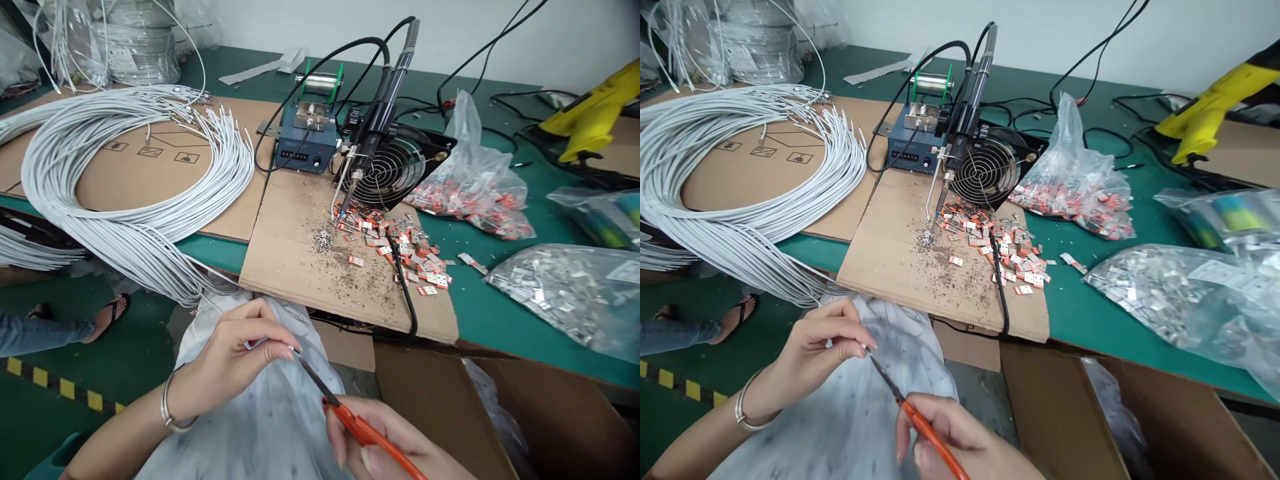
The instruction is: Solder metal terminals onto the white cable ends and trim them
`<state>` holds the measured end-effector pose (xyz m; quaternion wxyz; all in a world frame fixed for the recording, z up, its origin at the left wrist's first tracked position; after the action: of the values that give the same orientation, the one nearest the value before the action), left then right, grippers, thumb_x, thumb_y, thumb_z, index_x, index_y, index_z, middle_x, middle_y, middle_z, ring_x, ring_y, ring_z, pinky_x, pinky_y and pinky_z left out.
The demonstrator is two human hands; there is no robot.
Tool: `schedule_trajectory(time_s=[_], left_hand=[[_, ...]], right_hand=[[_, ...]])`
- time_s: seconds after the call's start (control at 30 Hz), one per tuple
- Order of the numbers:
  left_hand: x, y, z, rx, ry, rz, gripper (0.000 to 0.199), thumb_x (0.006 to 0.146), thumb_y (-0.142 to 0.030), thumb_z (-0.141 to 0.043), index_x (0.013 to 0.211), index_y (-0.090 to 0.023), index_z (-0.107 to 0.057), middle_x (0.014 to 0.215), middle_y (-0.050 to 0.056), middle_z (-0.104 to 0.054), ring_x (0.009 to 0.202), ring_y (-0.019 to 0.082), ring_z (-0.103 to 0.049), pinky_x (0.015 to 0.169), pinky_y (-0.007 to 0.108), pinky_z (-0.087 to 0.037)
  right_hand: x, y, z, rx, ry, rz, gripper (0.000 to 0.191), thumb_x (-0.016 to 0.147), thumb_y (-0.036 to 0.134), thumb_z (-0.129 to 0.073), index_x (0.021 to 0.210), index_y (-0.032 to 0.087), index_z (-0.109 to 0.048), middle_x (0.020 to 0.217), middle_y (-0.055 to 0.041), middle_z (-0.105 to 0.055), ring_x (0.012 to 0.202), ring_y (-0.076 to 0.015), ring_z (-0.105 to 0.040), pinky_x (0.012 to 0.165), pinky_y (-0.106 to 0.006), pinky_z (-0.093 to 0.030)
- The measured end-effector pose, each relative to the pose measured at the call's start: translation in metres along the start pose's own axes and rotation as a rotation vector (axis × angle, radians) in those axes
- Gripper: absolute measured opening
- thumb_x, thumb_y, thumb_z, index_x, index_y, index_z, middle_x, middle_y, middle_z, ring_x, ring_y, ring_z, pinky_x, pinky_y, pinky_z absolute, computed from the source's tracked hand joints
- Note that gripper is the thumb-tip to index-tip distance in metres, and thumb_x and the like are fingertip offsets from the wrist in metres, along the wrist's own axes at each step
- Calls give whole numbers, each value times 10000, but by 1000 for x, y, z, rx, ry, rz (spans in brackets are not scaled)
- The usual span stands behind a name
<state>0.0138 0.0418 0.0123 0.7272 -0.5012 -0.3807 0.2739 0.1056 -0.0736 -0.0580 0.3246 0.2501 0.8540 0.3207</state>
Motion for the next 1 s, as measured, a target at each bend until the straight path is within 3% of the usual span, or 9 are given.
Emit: schedule_trajectory(time_s=[0.23, 0.4, 0.57, 0.8, 1.0], left_hand=[[0, 0, -3, 67, 23, 8, 119, 844, -157, -567, 869, -164, -683, 705, 27, -523, 634, 87, -475, 565, 195, -387], [0, 1, -4, 71, 26, 13, 126, 851, -160, -559, 876, -166, -682, 717, 32, -518, 645, 89, -474, 565, 197, -388], [-1, 0, -4, 82, 21, 3, 123, 838, -127, -566, 882, -164, -675, 724, 20, -516, 650, 80, -473, 578, 186, -383], [0, -5, -6, 146, 61, -47, 140, 846, -99, -545, 890, -156, -665, 745, 21, -491, 668, 74, -464, 594, 185, -382], [2, -6, -6, 178, 79, -67, 137, 850, -106, -542, 896, -147, -664, 752, 25, -471, 672, 77, -459, 592, 194, -383]], right_hand=[[4, 6, -2, 30, -21, 15, 462, 782, 555, -614, 879, 117, -504, 505, 70, -282, 397, -14, -209, 370, -140, -134], [2, 5, -4, 49, 32, 36, 392, 840, 488, -582, 901, 112, -491, 481, 80, -269, 394, -19, -202, 378, -137, -149], [2, 3, 0, 55, -34, -12, 461, 776, 547, -625, 890, 118, -505, 505, 76, -271, 399, -16, -202, 373, -142, -141], [4, 7, 0, 25, -25, 11, 454, 796, 552, -595, 894, 119, -498, 518, 67, -269, 398, -19, -202, 368, -151, -123], [1, 2, 1, 4, -24, -54, 448, 785, 567, -599, 896, 148, -484, 577, 61, -258, 404, -10, -203, 372, -144, -144]])
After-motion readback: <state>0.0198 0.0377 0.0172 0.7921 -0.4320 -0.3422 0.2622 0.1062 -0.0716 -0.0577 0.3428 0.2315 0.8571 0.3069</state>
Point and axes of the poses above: each hand's wrist, its own x-axis towards the middle knuckle, its own z-axis out of the back of the hand, y = z × x, the point moved 10 cm from there along x, towards the middle knuckle
